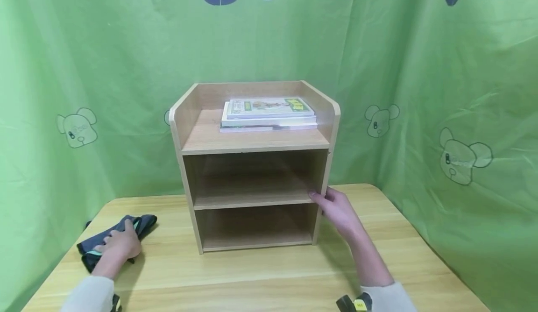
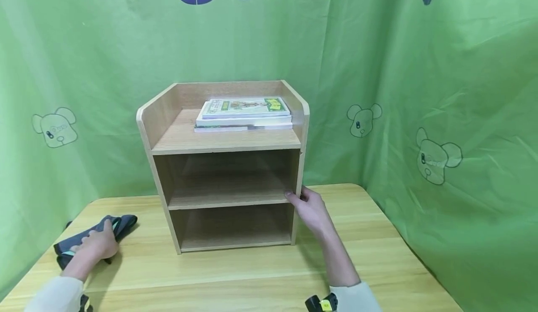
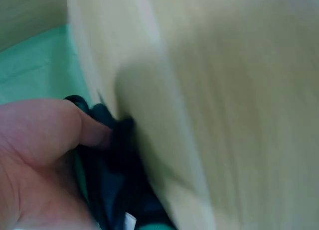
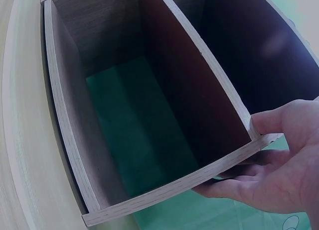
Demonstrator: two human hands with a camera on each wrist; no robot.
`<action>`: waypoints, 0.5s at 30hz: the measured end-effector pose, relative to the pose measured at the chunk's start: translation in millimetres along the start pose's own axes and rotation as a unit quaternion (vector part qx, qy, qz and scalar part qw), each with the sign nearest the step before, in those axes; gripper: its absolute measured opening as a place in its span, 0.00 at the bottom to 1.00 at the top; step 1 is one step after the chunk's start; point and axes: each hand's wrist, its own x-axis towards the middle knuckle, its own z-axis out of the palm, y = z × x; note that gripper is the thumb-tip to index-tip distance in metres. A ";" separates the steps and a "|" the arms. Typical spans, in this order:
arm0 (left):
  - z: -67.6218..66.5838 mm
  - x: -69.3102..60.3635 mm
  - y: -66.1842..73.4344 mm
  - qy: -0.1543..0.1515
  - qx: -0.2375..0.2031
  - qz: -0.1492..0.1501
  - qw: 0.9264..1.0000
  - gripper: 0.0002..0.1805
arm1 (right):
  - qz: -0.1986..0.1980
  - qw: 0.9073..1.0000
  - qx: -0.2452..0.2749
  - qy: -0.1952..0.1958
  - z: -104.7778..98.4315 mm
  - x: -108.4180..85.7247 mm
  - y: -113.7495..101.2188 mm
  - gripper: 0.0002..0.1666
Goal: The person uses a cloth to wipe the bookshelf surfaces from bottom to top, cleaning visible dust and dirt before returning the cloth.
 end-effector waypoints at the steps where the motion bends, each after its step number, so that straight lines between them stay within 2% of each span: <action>1: 1.2 0.1 1.6 -0.012 -0.006 -0.009 1.000 0.47 | 0.000 1.000 -0.002 0.001 -0.8 -0.1 -0.1 0.36; 6: 0.7 -0.4 1.4 -0.031 -0.015 -0.009 0.999 0.46 | -0.004 1.000 -0.006 0.003 -2.6 -2.5 -1.2 0.35; 15: 4.0 -4.1 -4.0 -0.001 -0.007 -0.038 0.999 0.43 | -0.008 1.000 -0.002 -0.005 -1.2 -4.3 -2.9 0.35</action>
